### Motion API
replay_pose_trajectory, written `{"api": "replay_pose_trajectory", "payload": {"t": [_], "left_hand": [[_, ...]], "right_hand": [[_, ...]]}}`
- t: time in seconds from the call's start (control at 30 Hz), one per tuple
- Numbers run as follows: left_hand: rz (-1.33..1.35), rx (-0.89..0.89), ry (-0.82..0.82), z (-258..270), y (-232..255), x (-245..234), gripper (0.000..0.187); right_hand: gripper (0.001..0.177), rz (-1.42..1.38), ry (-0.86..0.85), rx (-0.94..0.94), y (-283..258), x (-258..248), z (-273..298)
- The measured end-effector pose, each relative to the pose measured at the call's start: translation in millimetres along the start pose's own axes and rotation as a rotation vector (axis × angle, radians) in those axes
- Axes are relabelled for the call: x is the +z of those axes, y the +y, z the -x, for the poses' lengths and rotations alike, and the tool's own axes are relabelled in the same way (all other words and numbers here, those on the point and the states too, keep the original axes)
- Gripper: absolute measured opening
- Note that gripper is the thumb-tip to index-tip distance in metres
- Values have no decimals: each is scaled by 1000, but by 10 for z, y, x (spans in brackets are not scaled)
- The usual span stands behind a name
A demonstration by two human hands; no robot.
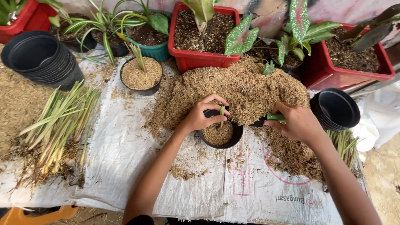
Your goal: The person fills a black plastic pot with a loose, fibrous growing medium using a small green trowel. They then place a plant cutting into the pot and continue to add more medium around the base, patting it down to secure the plant.
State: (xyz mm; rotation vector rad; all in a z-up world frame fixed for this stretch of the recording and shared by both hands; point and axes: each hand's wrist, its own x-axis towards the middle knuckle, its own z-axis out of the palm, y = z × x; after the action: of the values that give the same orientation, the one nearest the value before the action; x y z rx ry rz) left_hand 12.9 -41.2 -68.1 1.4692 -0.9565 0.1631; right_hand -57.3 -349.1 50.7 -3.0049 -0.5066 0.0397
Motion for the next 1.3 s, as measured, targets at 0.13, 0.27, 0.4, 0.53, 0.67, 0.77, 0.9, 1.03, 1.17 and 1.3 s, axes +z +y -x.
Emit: {"api": "replay_pose_trajectory", "payload": {"t": [0.13, 0.27, 0.4, 0.53, 0.67, 0.77, 0.9, 1.03, 1.17, 1.3], "left_hand": [[8, 22, 3, 10, -27, 0, 16], [25, 32, 4, 14, -53, -14, 16], [32, 42, 5, 15, 18, -18, 15], [3, 6, -43, 12, 41, -26, 17], [2, 24, -8, 30, -60, -21, 17], [-27, 84, 20, 55, -110, -25, 18], [-25, 103, 28, 76, -248, -3, 19], [-1, 95, 32, 95, -255, 6, 19], [-19, 92, 19, 74, -227, -24, 20], [-4, 89, 18, 96, -302, 19, 21]], "right_hand": [[32, 170, -79, -71, -266, -159, -227], [28, 427, -107, -146, -450, -208, -400], [26, 632, -28, -176, -627, -387, -407], [37, 762, 121, -141, -873, -581, -317], [27, 724, 176, -245, -807, -245, -461], [18, 681, 174, -301, -753, -50, -497], [16, 735, 142, -271, -840, -316, -396], [18, 791, 222, -305, -869, -164, -418], [12, 724, 83, -261, -947, -203, -409], [15, 708, 33, -192, -924, -302, -355]]}}
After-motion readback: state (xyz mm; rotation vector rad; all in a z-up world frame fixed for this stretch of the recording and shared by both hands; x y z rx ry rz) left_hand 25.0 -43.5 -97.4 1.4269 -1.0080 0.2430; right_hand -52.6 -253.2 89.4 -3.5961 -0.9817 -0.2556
